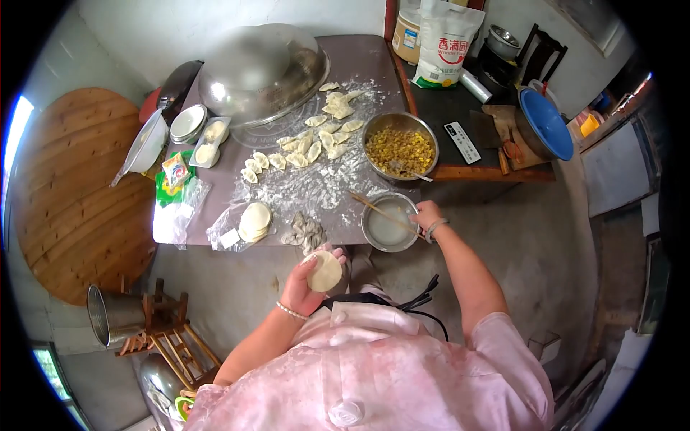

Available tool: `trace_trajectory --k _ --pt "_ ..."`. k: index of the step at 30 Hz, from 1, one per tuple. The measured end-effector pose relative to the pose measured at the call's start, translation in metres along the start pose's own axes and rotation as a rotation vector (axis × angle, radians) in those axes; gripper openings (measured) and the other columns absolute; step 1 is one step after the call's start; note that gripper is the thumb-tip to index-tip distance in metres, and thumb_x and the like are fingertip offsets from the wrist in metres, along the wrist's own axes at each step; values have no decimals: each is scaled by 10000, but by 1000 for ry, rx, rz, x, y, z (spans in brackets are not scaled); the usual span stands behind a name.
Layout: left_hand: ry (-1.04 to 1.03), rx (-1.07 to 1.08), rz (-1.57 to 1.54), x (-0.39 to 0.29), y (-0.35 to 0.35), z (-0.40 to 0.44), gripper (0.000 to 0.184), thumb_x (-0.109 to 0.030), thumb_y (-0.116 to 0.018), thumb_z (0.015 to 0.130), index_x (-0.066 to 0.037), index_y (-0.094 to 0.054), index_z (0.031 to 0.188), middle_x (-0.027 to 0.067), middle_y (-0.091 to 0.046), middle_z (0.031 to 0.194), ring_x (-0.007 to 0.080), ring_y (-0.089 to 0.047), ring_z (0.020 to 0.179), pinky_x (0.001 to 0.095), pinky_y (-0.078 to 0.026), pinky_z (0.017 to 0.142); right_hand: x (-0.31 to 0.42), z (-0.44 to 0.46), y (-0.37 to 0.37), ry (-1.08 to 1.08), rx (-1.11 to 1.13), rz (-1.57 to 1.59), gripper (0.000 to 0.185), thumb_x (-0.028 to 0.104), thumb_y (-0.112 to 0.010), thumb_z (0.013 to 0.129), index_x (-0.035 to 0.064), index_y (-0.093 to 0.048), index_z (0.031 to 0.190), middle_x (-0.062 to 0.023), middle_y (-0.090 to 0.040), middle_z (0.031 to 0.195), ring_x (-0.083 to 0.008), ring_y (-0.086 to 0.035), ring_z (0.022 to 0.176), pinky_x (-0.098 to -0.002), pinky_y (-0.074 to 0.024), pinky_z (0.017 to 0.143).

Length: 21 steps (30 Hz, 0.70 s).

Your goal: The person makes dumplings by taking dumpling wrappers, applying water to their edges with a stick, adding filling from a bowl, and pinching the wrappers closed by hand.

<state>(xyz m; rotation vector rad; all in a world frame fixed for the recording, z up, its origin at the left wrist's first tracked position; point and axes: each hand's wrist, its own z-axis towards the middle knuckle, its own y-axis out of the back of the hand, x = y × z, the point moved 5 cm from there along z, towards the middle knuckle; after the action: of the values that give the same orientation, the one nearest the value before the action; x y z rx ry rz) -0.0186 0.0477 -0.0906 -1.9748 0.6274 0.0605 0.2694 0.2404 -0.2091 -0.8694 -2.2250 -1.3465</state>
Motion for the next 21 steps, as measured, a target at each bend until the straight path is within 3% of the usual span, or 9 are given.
trace_trajectory --k 3,6,9,10,13,21 --pt "-14 -18 -37 -1 2 1 485 -173 -559 839 -27 -397 1272 210 -446 1296 359 -439 1203 431 -374 1013 2 -9 4 -85 111 99 163 122 -683 700 4 -673 812 -129 -637 651 -192 -615 552 -327 -486 487" --pt "-18 -25 -27 -1 2 1 476 -177 -561 839 -28 -405 1263 211 -451 1291 357 -447 1195 429 -380 1008 -10 -3 11 -50 62 370 194 153 -650 762 23 -648 905 -92 -652 724 -159 -606 565 -290 -479 463" --pt "-17 -28 -36 -1 4 1 471 -177 -562 839 -27 -410 1259 213 -453 1288 358 -451 1191 429 -381 1008 -20 10 27 -151 -118 951 262 201 -623 811 51 -593 1024 -79 -658 793 -156 -604 577 -281 -478 469" --pt "-17 -27 -40 -1 4 1 472 -177 -563 839 -27 -411 1259 214 -454 1287 358 -451 1192 430 -380 1009 -20 18 33 -184 -162 1008 311 252 -588 858 83 -535 1114 -75 -648 789 -145 -603 594 -279 -475 471" --pt "-28 -31 -29 -5 8 1 480 -177 -565 838 -23 -409 1265 216 -450 1293 359 -444 1198 432 -376 1012 16 27 48 -147 -149 942 254 271 -555 888 87 -545 1063 -77 -637 780 -159 -608 594 -286 -495 458" --pt "-50 -22 -30 -8 10 -1 474 -183 -573 834 -21 -421 1253 215 -460 1284 359 -454 1190 436 -370 1016 27 60 50 -171 -141 727 96 124 -528 856 36 -560 834 -70 -579 649 -165 -548 449 -277 -447 357"
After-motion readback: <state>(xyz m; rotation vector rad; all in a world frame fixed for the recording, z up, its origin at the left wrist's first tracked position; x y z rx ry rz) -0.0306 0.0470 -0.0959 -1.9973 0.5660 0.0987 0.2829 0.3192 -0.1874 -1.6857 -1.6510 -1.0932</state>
